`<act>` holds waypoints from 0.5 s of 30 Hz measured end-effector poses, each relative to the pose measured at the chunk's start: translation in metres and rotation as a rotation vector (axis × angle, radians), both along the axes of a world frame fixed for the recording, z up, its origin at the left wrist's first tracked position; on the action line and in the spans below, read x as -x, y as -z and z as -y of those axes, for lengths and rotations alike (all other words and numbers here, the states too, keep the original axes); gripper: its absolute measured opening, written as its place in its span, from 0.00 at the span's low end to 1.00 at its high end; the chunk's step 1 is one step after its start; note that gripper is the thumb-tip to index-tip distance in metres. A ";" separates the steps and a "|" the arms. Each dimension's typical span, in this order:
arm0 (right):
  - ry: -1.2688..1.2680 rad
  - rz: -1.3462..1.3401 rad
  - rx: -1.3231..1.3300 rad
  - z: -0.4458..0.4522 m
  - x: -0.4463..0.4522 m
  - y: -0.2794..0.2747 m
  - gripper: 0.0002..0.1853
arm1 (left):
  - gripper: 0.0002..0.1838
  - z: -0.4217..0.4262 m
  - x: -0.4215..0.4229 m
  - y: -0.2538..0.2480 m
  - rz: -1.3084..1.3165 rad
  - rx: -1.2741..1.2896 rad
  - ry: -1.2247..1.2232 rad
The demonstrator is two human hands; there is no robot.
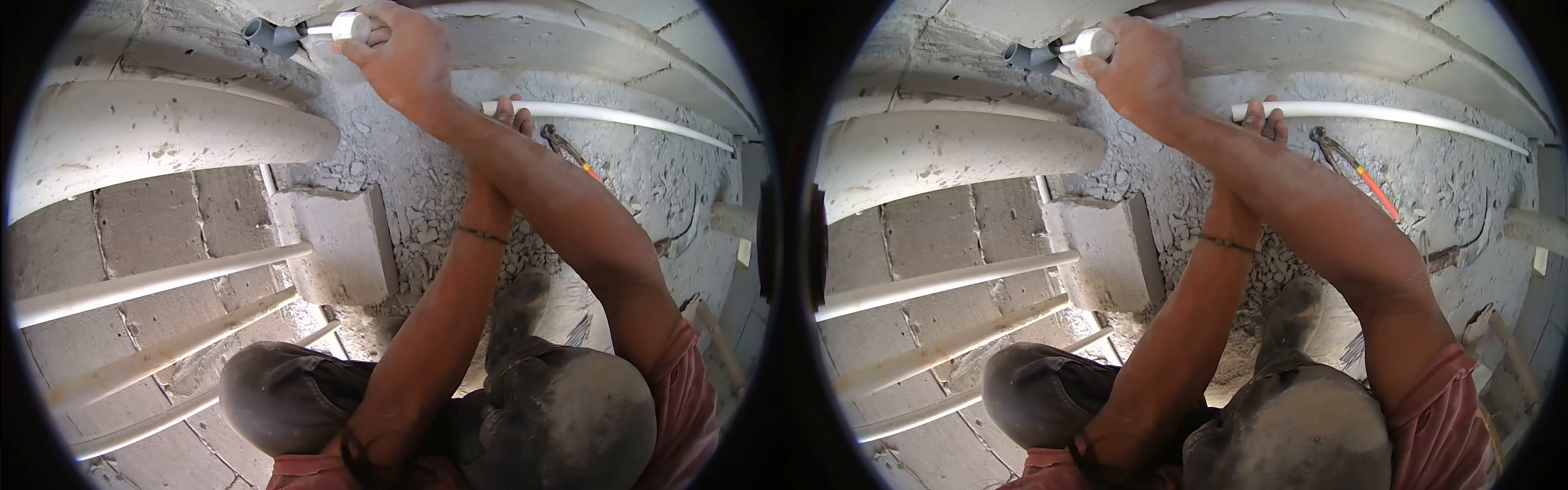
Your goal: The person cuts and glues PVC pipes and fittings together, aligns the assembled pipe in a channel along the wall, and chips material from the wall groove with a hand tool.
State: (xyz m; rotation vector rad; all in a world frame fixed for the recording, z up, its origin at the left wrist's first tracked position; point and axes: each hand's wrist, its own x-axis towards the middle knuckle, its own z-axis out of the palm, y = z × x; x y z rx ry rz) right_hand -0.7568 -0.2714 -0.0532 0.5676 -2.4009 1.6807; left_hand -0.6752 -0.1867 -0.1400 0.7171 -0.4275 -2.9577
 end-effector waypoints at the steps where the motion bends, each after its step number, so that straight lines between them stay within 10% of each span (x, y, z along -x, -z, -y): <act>1: 0.003 0.002 -0.001 0.002 -0.002 0.003 0.22 | 0.21 0.002 0.000 -0.002 -0.019 -0.026 0.006; 4: 0.160 -0.255 -0.081 0.005 -0.008 0.005 0.20 | 0.19 -0.003 -0.002 -0.010 0.063 0.086 -0.004; 9: 0.005 0.230 0.322 0.004 -0.008 -0.004 0.20 | 0.20 -0.001 -0.003 -0.019 0.053 0.071 0.003; 15: 0.098 0.218 0.210 0.008 -0.004 0.001 0.21 | 0.20 0.000 -0.001 -0.016 0.073 0.056 -0.001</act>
